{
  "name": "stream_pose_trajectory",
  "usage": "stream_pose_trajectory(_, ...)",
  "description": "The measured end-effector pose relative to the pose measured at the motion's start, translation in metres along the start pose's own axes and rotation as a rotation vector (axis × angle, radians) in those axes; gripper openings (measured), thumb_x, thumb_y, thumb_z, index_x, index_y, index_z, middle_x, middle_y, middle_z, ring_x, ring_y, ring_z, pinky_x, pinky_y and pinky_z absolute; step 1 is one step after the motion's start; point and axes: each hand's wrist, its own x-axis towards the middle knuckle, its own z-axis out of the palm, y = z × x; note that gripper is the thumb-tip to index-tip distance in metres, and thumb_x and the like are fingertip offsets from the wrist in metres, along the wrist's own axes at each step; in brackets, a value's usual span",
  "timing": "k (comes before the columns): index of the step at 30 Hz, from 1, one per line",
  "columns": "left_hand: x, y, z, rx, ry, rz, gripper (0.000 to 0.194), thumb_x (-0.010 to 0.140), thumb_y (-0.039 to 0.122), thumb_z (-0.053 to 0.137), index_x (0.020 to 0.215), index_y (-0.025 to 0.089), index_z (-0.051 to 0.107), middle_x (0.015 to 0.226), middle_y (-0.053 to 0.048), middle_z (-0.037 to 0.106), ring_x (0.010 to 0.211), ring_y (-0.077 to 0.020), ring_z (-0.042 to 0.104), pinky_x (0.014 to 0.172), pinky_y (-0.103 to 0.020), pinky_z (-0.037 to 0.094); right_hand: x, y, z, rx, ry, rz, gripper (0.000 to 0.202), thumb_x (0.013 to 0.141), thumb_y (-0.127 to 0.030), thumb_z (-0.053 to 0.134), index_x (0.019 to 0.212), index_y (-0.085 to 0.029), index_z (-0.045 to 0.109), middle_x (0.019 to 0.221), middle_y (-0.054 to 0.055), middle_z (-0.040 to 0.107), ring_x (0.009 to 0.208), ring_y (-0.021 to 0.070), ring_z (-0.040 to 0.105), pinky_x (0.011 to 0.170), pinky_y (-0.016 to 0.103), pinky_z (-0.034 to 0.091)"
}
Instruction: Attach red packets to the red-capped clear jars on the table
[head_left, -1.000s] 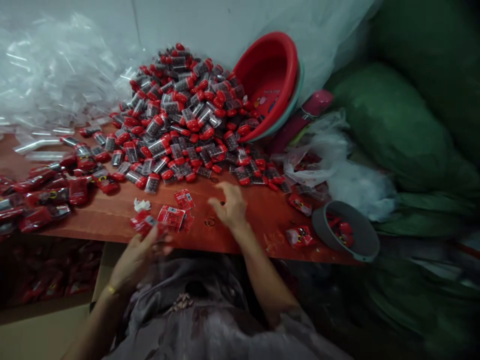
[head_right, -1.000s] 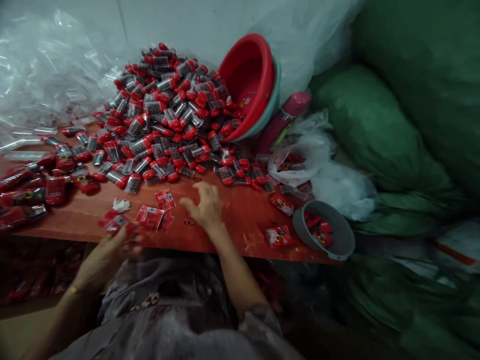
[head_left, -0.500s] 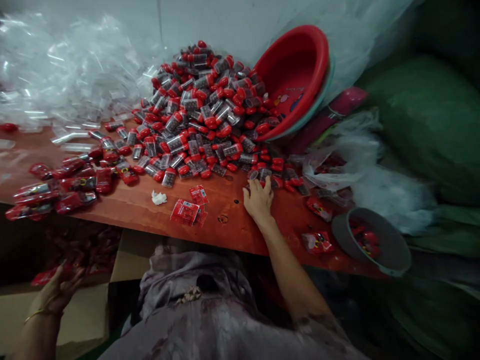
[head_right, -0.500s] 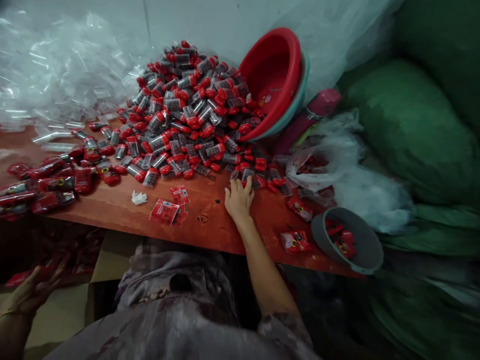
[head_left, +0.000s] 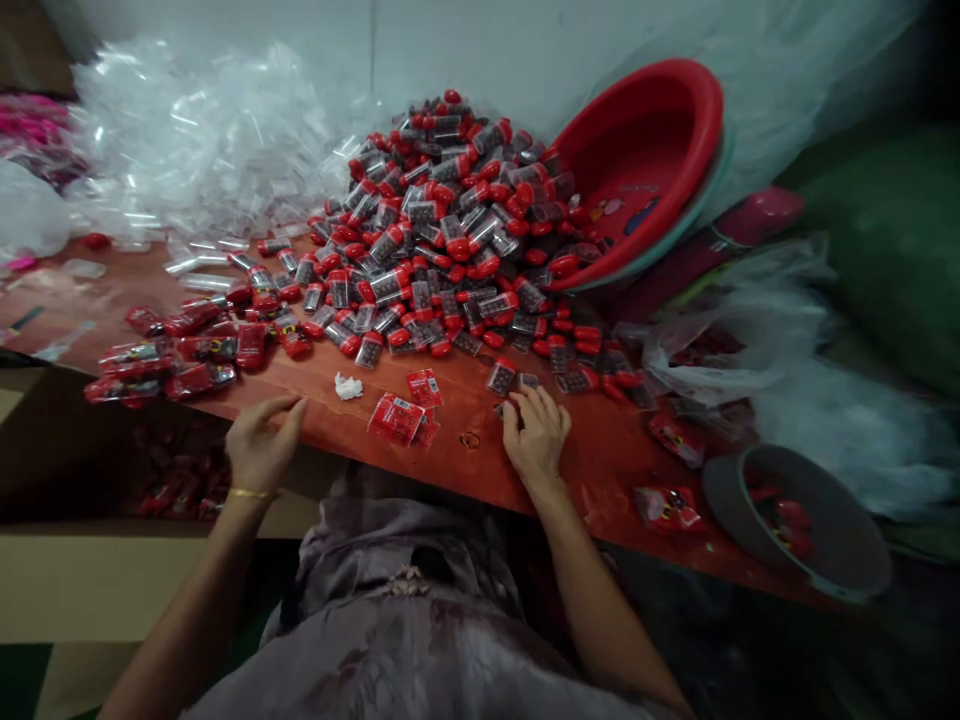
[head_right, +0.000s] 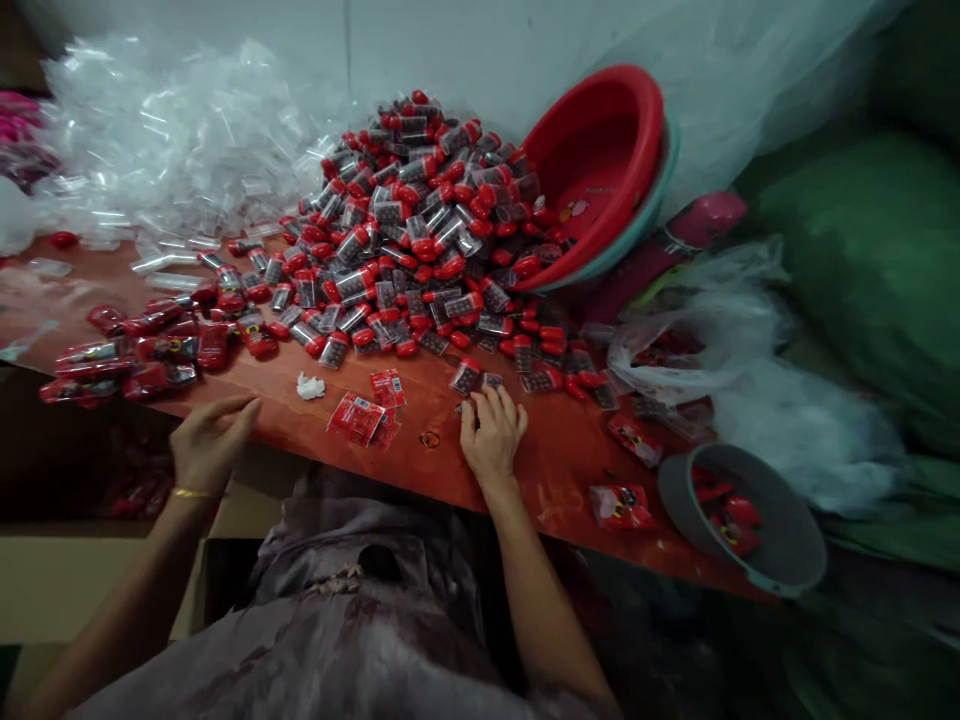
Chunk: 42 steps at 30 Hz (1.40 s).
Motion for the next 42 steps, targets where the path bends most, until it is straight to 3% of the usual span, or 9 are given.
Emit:
stream_pose_trajectory(3, 0.025, 0.034, 0.029, 0.192, 0.004, 0.227, 0.036, 0.077, 0.05, 0.057, 0.086, 0.018, 0.069, 0.089, -0.012, 0.071, 0.09, -0.0277, 0.062, 0.088, -0.041, 0.041, 0.0, 0.0, 0.0, 0.016, -0.004, 0.023, 0.026, 0.089, -0.032, 0.046, 0.098, -0.019, 0.067, 0.113, 0.011, 0.067, 0.116, 0.0259, 0.052, 0.099, 0.045, 0.031)
stream_pose_trajectory(6, 0.041, 0.038, 0.045, 0.279, -0.101, 0.298, 0.032, 0.079, 0.047, 0.055, 0.078, 0.019, 0.07, 0.086, -0.012, 0.071, 0.085, -0.0261, 0.061, 0.085, -0.038, 0.041, -0.001, 0.0, -0.001, 0.034, -0.007, 0.049, 0.026, 0.089, -0.032, 0.046, 0.096, -0.02, 0.068, 0.112, 0.011, 0.068, 0.113, 0.0249, 0.053, 0.097, 0.043, 0.032)
stream_pose_trajectory(11, 0.041, 0.028, 0.038, 0.369, -0.205, 0.363, 0.03, 0.085, 0.036, 0.046, 0.082, 0.02, 0.071, 0.093, -0.011, 0.072, 0.089, -0.0257, 0.061, 0.086, -0.039, 0.038, 0.001, 0.0, -0.002, 0.041, -0.002, 0.054, 0.028, 0.09, -0.033, 0.045, 0.092, -0.019, 0.068, 0.11, 0.01, 0.069, 0.112, 0.024, 0.055, 0.096, 0.039, 0.033)
stream_pose_trajectory(15, 0.036, 0.056, 0.035, 0.338, -0.142, 0.409, 0.034, 0.086, 0.036, 0.044, 0.095, 0.016, 0.07, 0.096, -0.013, 0.071, 0.091, -0.0269, 0.061, 0.088, -0.04, 0.038, 0.003, 0.0, -0.002, 0.068, -0.014, 0.065, 0.028, 0.09, -0.033, 0.045, 0.093, -0.019, 0.068, 0.11, 0.01, 0.069, 0.111, 0.0236, 0.055, 0.095, 0.038, 0.034)
stream_pose_trajectory(22, 0.061, 0.123, 0.089, 0.303, -0.561, 0.546, 0.033, 0.068, 0.05, 0.068, 0.08, 0.019, 0.071, 0.071, -0.006, 0.068, 0.068, -0.0198, 0.058, 0.062, -0.028, 0.036, 0.003, 0.002, -0.002, 0.099, -0.021, 0.08, 0.026, 0.09, -0.031, 0.045, 0.094, -0.019, 0.068, 0.111, 0.01, 0.068, 0.112, 0.0234, 0.054, 0.096, 0.039, 0.034)
stream_pose_trajectory(25, 0.074, 0.126, 0.106, 0.307, -0.686, 0.538, 0.033, 0.059, 0.046, 0.076, 0.078, 0.019, 0.071, 0.067, -0.003, 0.066, 0.063, -0.0167, 0.054, 0.055, -0.026, 0.03, 0.003, 0.002, -0.003, 0.097, -0.019, 0.073, 0.026, 0.09, -0.031, 0.045, 0.093, -0.019, 0.068, 0.11, 0.01, 0.068, 0.112, 0.0234, 0.054, 0.096, 0.038, 0.035)
stream_pose_trajectory(29, 0.081, 0.117, 0.115, 0.188, -0.758, 0.513, 0.018, 0.068, 0.036, 0.07, 0.073, 0.019, 0.072, 0.062, -0.001, 0.064, 0.058, -0.0128, 0.051, 0.055, -0.025, 0.029, 0.004, 0.003, -0.002, 0.109, -0.025, 0.064, 0.026, 0.09, -0.031, 0.046, 0.093, -0.018, 0.068, 0.11, 0.01, 0.068, 0.112, 0.0239, 0.054, 0.096, 0.038, 0.036)
stream_pose_trajectory(35, 0.079, 0.111, 0.112, 0.169, -0.715, 0.587, 0.025, 0.081, 0.034, 0.054, 0.072, 0.019, 0.073, 0.069, -0.004, 0.069, 0.062, -0.015, 0.054, 0.058, -0.027, 0.031, 0.005, 0.002, -0.005, 0.137, -0.025, 0.087, 0.025, 0.09, -0.03, 0.046, 0.092, -0.019, 0.068, 0.109, 0.009, 0.069, 0.112, 0.0232, 0.054, 0.095, 0.038, 0.036)
stream_pose_trajectory(42, 0.054, 0.132, 0.081, 0.017, -0.473, 0.675, 0.027, 0.084, 0.037, 0.055, 0.078, 0.019, 0.073, 0.076, -0.007, 0.069, 0.069, -0.0174, 0.058, 0.07, -0.029, 0.041, 0.008, -0.025, -0.029, 0.354, 0.084, 0.067, 0.026, 0.09, -0.033, 0.045, 0.095, -0.02, 0.067, 0.101, 0.009, 0.07, 0.101, 0.0223, 0.058, 0.094, 0.039, 0.036)
